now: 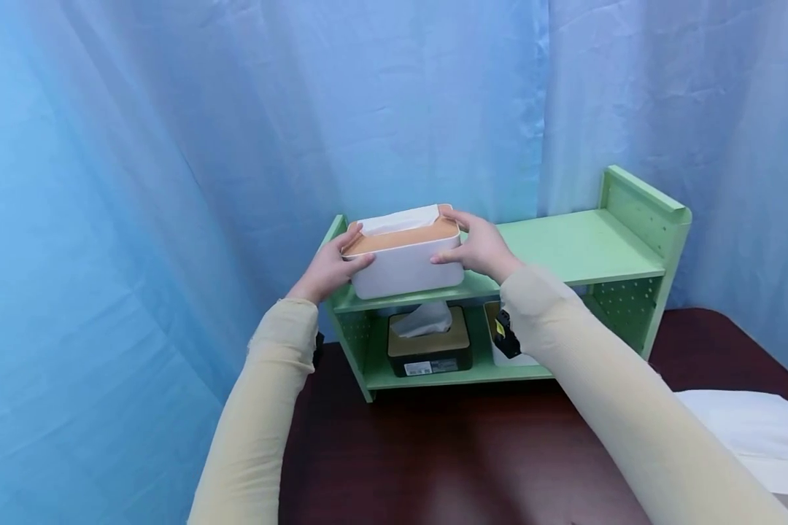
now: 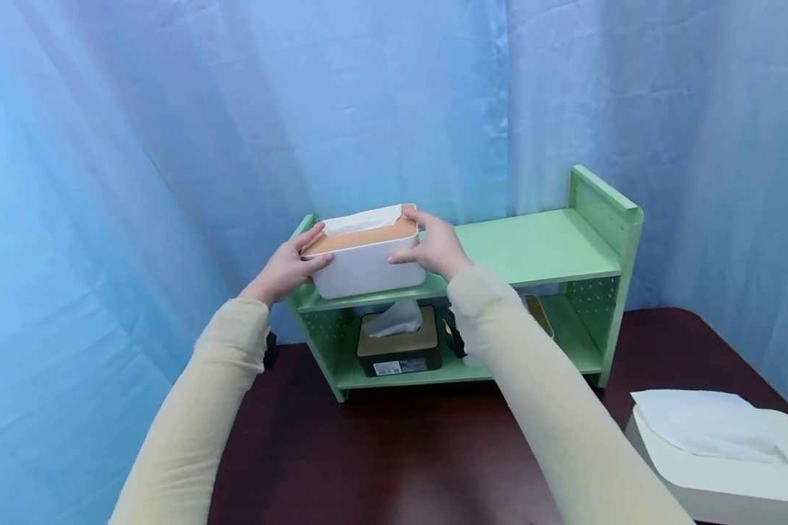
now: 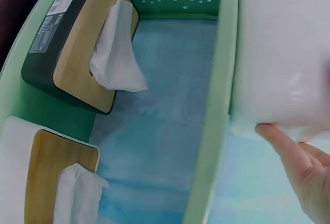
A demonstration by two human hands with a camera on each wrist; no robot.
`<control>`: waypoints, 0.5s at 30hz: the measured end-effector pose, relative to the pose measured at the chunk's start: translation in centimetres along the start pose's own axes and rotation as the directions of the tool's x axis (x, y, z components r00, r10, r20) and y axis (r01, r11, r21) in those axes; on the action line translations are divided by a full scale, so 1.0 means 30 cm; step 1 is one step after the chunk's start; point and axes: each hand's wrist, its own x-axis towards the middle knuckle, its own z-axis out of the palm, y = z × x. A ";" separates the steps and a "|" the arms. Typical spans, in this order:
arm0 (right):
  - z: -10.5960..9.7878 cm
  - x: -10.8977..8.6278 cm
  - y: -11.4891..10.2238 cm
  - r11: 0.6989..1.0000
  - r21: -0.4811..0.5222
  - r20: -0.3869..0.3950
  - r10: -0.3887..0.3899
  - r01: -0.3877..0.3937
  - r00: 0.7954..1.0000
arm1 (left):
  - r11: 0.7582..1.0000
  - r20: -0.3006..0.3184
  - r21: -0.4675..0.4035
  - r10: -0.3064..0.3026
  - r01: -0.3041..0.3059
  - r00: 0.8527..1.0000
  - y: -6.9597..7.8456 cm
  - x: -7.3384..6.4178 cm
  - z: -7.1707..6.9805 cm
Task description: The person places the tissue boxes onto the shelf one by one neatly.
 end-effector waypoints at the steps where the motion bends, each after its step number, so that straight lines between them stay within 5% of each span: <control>1: 0.003 0.001 0.003 1.000 -0.004 -0.010 -0.007 0.006 1.000 | 1.000 -0.003 0.002 0.003 -0.003 1.000 -0.002 0.003 0.001; 9: 0.012 0.013 0.013 0.998 0.038 0.016 -0.044 0.043 0.999 | 0.999 -0.116 -0.042 -0.020 0.015 0.993 -0.014 0.010 0.014; 15: 0.014 0.010 0.010 0.998 0.034 -0.008 -0.057 0.058 0.998 | 0.999 -0.289 -0.033 -0.031 0.023 0.957 0.001 0.012 0.047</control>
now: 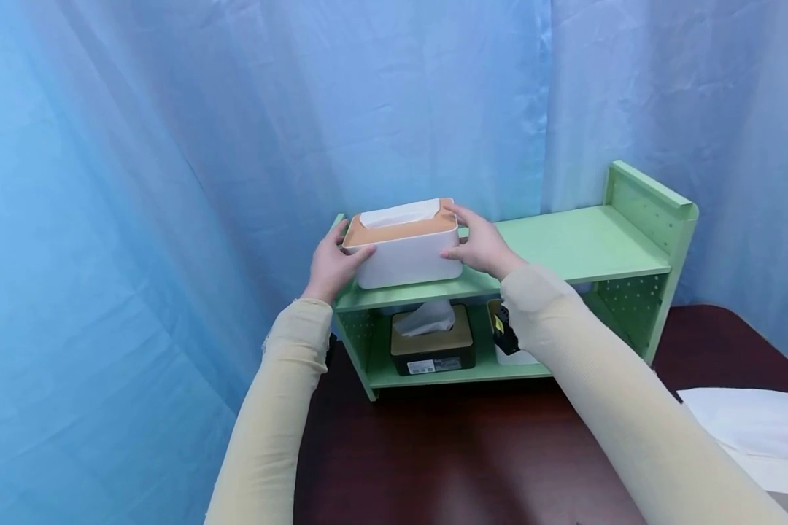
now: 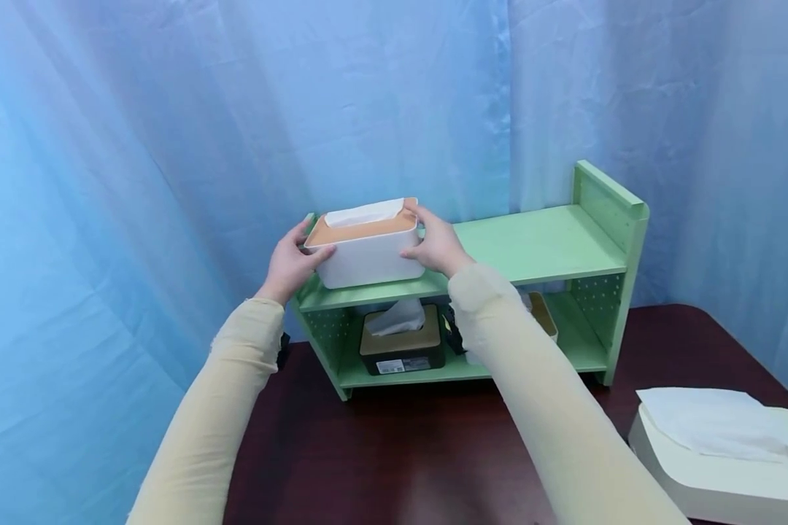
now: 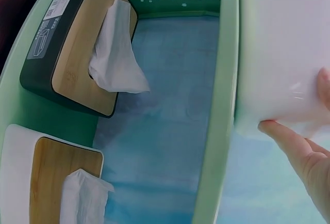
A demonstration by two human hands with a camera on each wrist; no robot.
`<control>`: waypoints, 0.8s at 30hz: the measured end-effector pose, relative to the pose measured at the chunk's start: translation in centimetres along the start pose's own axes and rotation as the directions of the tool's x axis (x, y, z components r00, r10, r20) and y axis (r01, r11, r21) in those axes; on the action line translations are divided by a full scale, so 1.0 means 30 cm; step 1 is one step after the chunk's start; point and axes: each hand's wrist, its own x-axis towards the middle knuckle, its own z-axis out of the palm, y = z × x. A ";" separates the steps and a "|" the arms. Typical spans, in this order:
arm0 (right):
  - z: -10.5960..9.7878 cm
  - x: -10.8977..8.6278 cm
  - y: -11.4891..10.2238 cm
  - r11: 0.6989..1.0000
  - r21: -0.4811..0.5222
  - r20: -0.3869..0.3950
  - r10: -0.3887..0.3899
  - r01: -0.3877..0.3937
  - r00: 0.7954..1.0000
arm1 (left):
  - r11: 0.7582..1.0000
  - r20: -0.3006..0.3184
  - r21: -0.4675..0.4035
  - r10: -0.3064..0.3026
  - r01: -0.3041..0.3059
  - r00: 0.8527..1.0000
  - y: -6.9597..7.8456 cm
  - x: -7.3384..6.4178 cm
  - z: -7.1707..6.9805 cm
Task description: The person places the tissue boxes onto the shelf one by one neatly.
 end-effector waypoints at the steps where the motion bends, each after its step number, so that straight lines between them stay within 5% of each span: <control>1: 0.002 0.000 0.001 1.000 0.002 -0.005 -0.002 0.002 1.000 | 1.000 -0.024 0.003 -0.002 0.002 1.000 0.002 -0.001 0.005; 24: 0.008 -0.046 0.073 0.999 0.028 -0.089 -0.032 0.035 0.995 | 0.997 -0.079 -0.033 0.073 -0.075 0.994 -0.053 -0.047 0.041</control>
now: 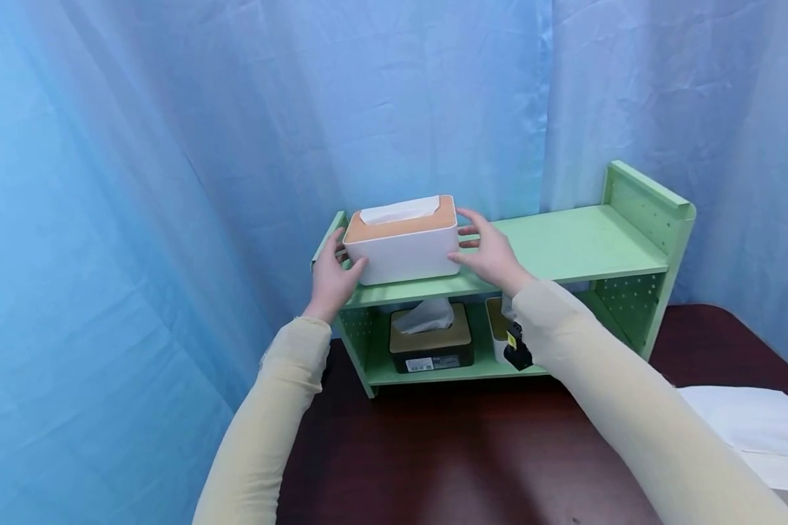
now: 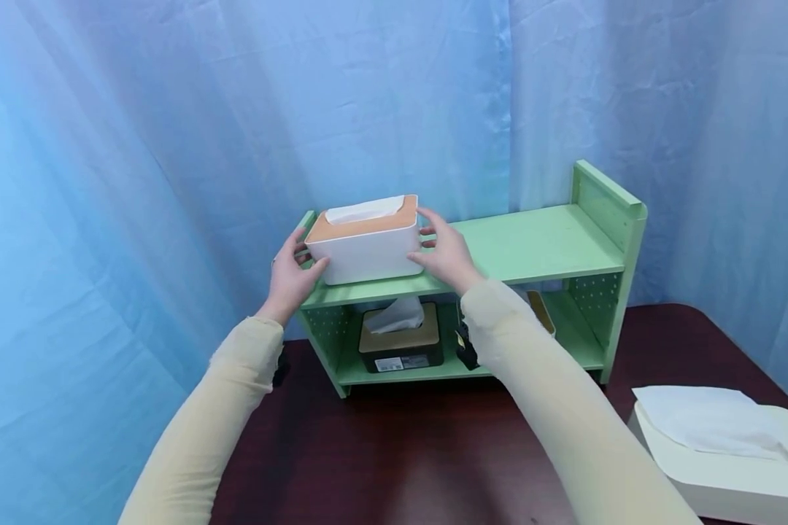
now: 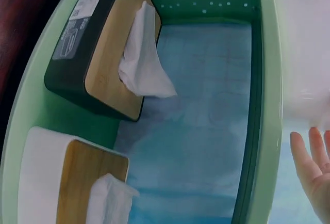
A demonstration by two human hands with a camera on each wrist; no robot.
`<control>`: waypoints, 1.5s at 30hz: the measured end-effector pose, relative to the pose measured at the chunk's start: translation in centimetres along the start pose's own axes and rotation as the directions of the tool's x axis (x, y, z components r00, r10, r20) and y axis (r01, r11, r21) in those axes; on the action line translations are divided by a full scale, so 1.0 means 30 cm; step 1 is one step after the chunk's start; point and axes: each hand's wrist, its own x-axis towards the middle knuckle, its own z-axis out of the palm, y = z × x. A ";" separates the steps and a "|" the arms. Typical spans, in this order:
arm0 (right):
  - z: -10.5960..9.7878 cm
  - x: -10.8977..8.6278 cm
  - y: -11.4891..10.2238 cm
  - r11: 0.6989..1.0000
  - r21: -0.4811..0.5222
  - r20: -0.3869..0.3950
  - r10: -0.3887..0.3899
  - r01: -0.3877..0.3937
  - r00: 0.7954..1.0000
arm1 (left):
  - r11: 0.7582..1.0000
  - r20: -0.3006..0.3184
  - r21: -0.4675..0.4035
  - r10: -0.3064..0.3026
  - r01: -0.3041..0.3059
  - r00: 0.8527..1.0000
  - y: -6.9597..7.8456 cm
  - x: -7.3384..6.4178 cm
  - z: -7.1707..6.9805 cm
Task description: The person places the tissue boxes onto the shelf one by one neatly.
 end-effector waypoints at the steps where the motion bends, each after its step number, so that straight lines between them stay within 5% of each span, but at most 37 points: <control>1: -0.003 -0.009 0.004 1.000 0.007 0.017 -0.005 0.005 1.000 | 1.000 0.003 -0.012 -0.003 0.003 1.000 -0.001 -0.007 -0.003; 10: -0.016 -0.098 0.057 0.987 0.157 0.179 -0.064 0.036 0.982 | 0.995 0.030 -0.097 -0.025 0.028 0.999 -0.032 -0.083 -0.037; 19: -0.019 -0.185 0.130 0.977 0.210 0.188 -0.078 0.038 0.979 | 0.991 0.101 -0.135 0.028 -0.014 0.994 -0.080 -0.181 -0.010; 29: -0.020 -0.318 0.236 0.981 0.187 0.204 -0.091 0.053 0.975 | 0.992 0.144 -0.048 0.121 -0.115 0.982 -0.149 -0.307 0.072; 45: -0.032 -0.543 0.439 0.975 0.204 0.177 -0.119 0.082 0.977 | 0.980 0.138 -0.121 0.172 -0.156 0.975 -0.249 -0.477 0.263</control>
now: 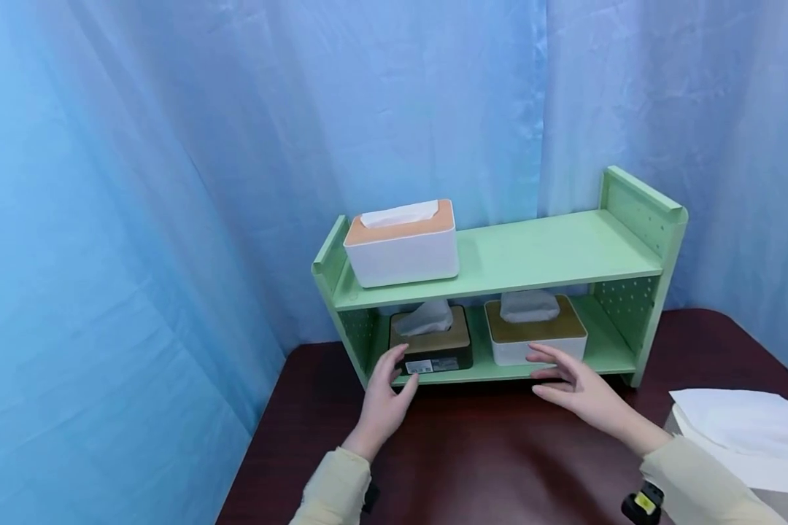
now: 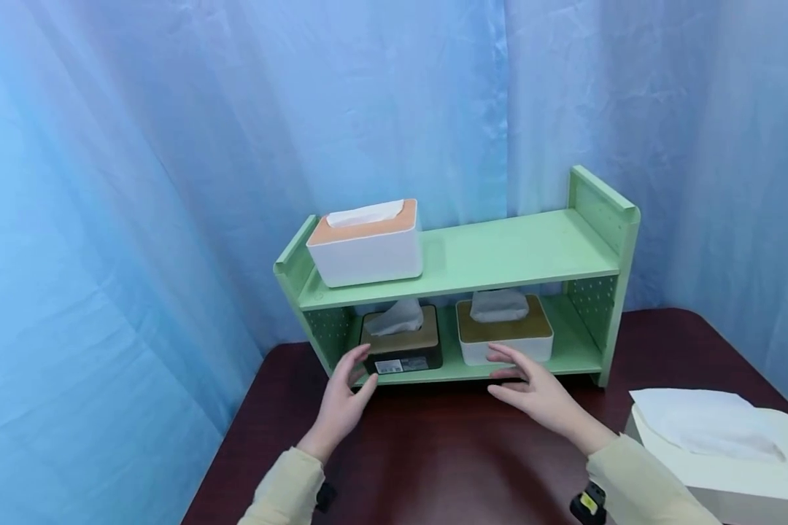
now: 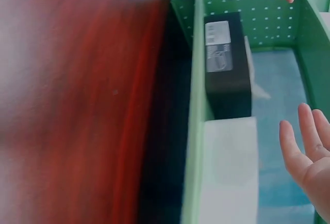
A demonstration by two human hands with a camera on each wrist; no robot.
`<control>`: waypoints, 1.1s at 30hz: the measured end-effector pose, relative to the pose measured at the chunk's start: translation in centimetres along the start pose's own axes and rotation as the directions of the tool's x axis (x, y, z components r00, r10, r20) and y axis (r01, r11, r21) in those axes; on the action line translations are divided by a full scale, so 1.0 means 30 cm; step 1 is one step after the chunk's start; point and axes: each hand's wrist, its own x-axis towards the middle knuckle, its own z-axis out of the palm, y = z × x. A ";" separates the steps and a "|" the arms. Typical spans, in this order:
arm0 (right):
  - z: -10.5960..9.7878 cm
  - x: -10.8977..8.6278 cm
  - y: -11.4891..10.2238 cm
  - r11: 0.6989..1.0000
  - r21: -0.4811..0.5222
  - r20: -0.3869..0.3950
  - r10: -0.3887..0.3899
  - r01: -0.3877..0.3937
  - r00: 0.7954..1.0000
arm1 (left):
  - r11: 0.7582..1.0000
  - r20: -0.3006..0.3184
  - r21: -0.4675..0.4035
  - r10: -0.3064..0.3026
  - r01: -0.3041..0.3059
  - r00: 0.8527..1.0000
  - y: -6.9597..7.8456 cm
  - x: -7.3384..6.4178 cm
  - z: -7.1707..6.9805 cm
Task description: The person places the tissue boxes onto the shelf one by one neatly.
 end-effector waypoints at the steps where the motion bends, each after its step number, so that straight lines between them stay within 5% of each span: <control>1: -0.001 -0.016 0.009 1.000 0.001 -0.002 -0.001 0.001 1.000 | 1.000 0.005 -0.003 0.001 -0.001 1.000 -0.006 -0.009 0.013; 16: -0.055 -0.185 0.102 0.996 -0.065 -0.071 -0.064 0.059 0.995 | 0.999 0.057 0.033 -0.008 0.007 0.998 -0.026 -0.109 0.165; 21: -0.146 -0.256 0.132 0.987 -0.119 -0.120 -0.119 0.105 0.986 | 1.000 0.116 0.012 -0.010 0.009 0.993 0.005 -0.117 0.234; 28: -0.290 -0.358 0.160 0.977 -0.206 -0.183 -0.087 0.048 0.979 | 0.998 0.167 -0.002 -0.066 0.067 0.984 0.038 -0.124 0.296; 33: -0.411 -0.437 0.255 0.973 -0.232 -0.342 -0.091 0.010 0.935 | 0.996 0.206 -0.016 -0.083 0.088 0.975 0.050 -0.127 0.335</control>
